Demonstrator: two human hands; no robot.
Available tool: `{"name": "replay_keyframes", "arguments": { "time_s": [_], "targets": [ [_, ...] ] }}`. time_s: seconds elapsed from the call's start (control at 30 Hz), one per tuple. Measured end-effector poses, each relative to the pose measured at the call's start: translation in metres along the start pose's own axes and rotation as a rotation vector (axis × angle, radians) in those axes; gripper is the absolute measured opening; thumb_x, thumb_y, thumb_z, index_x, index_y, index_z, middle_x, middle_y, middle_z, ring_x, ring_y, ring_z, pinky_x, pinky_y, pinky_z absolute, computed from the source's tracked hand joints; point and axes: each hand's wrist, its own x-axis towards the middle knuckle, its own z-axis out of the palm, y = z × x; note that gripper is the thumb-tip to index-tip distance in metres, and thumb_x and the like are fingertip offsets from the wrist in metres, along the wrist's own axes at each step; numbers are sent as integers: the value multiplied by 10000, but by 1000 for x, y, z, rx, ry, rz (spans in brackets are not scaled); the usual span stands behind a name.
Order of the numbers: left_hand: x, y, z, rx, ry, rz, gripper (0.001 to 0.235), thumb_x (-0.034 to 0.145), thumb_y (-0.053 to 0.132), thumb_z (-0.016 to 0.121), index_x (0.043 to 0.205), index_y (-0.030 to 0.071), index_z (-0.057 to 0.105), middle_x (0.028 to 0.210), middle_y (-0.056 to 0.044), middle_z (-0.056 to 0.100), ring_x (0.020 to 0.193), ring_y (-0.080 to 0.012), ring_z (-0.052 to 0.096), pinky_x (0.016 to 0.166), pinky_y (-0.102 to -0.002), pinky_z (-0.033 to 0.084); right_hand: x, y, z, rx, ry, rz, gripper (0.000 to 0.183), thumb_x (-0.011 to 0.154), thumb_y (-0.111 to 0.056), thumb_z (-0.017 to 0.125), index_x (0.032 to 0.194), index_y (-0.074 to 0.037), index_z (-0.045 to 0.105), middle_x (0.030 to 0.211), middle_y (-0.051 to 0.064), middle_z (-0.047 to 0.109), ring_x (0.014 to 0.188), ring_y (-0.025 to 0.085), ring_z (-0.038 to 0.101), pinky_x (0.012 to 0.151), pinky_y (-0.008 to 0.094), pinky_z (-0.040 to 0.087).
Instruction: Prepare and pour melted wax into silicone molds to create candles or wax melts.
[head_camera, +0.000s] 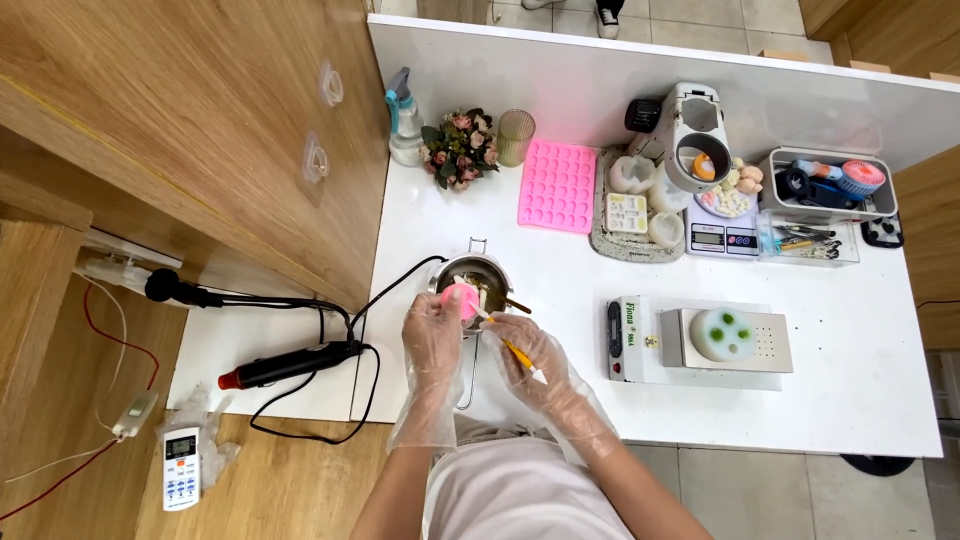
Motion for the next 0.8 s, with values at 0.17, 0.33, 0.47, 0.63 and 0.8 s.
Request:
{"name": "replay_keyframes", "arguments": {
  "time_s": [0.17, 0.33, 0.47, 0.63, 0.8],
  "targets": [
    [4, -5, -2, -33, -26, -10, 286, 948, 330, 679, 931, 50, 619, 852, -80, 726, 704, -145, 675, 602, -297, 550, 4, 1, 4, -3, 23, 44, 380, 848, 63, 658, 1186, -104, 695, 1209, 102, 703, 1052, 255, 725, 890, 331, 597],
    [15, -21, -4, -84, -42, 19, 259, 948, 291, 678, 948, 36, 627, 888, -102, 756, 719, -143, 719, 611, -283, 568, 3, 8, 0, -50, 18, 25, 395, 858, 86, 618, 1196, -102, 697, 1194, 110, 702, 1068, 265, 721, 907, 342, 595],
    [18, -16, -8, 46, -51, 36, 253, 957, 279, 677, 961, 26, 678, 844, -102, 761, 696, -151, 706, 606, -287, 549, 0, 5, -1, 6, -25, -20, 413, 862, 83, 625, 1229, -100, 677, 1216, 110, 698, 1063, 272, 719, 898, 338, 588],
    [28, -28, -9, 123, -64, 61, 274, 950, 299, 663, 992, 41, 747, 843, -63, 766, 694, -141, 694, 627, -299, 554, 0, 16, 9, 32, -38, -81, 400, 862, 68, 656, 1231, -86, 656, 1236, 125, 683, 1078, 289, 704, 887, 338, 570],
    [35, -36, -10, 146, -76, 76, 289, 948, 301, 685, 1029, 36, 767, 849, -88, 775, 711, -157, 685, 667, -322, 554, -2, 27, 16, 87, -46, -102, 421, 857, 89, 611, 1243, -72, 658, 1230, 138, 675, 1125, 303, 688, 952, 371, 553]
  ]
}}
